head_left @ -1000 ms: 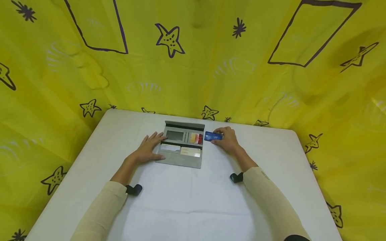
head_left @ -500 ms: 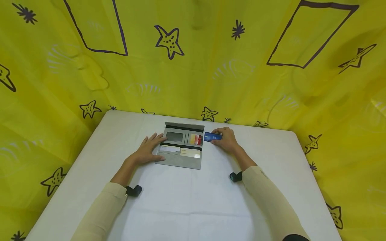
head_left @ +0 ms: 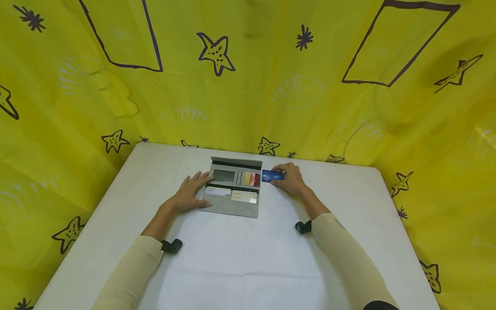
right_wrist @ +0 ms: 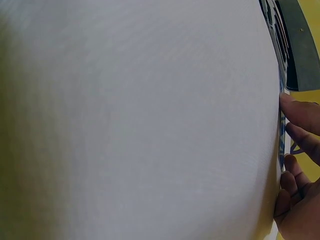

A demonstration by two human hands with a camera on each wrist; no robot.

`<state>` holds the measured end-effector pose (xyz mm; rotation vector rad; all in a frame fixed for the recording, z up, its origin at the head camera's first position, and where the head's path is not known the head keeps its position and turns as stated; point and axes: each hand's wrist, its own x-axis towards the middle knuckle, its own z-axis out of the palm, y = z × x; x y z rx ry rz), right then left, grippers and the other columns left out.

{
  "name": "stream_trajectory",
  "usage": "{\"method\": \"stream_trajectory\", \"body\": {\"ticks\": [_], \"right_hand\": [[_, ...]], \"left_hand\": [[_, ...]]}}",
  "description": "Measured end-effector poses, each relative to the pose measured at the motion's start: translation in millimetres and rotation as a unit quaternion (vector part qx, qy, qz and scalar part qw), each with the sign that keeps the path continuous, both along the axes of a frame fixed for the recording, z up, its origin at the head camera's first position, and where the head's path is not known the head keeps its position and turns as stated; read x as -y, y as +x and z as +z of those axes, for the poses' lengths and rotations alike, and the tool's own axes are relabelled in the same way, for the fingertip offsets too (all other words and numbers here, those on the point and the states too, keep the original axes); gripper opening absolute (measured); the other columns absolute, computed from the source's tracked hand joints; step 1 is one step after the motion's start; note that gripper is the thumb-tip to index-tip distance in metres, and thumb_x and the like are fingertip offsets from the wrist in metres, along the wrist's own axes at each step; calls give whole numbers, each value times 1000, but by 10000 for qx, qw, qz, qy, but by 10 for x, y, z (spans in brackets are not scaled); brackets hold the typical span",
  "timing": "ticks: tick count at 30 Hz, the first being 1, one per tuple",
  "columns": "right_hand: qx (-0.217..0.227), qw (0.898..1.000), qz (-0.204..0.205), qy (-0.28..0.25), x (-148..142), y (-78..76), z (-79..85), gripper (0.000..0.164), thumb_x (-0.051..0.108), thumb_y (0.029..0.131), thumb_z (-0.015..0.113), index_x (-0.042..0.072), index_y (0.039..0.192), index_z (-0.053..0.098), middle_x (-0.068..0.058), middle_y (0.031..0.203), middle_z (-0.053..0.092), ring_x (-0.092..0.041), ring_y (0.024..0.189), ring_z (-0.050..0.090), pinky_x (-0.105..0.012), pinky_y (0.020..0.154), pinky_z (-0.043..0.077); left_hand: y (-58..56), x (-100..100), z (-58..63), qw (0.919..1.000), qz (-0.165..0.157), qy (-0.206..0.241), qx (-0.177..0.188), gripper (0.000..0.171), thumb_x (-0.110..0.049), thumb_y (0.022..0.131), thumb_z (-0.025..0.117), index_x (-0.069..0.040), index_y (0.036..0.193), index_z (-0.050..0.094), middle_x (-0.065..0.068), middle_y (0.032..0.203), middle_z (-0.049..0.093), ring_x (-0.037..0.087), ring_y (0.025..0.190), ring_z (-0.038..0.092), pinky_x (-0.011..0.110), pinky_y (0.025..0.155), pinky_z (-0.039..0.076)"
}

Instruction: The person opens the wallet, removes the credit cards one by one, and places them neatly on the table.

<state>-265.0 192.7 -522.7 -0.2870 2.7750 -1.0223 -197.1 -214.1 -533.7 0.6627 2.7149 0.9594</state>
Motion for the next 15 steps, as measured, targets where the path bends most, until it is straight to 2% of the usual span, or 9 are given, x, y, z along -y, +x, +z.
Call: {"method": "stream_trajectory", "body": {"ticks": [5, 9, 15], "right_hand": [[8, 10000, 4, -5, 6, 1, 12, 45, 23, 93, 82, 11, 134, 69, -21, 142, 48, -39, 127, 40, -57, 108, 38], [-80, 10000, -45, 13, 22, 5, 26, 46, 23, 94, 80, 6, 135, 67, -22, 138, 53, -40, 127, 44, -57, 109, 39], [-239, 9986, -448, -132, 60, 21, 14, 40, 22, 98, 75, 0, 131, 69, -23, 130, 58, -39, 123, 49, -54, 107, 43]], "left_hand": [[8, 6, 15, 10000, 5, 16, 6, 88, -34, 87, 85, -9, 160, 44, 17, 171, 26, 40, 160, 7, 60, 125, -6], [6, 7, 16, 10000, 11, -14, 9, 88, -34, 87, 85, -9, 160, 44, 17, 171, 25, 40, 160, 7, 60, 125, -6], [7, -4, 17, 10000, -7, -6, 16, 88, -35, 87, 85, -9, 160, 43, 17, 171, 25, 39, 160, 7, 60, 125, -6]]}}
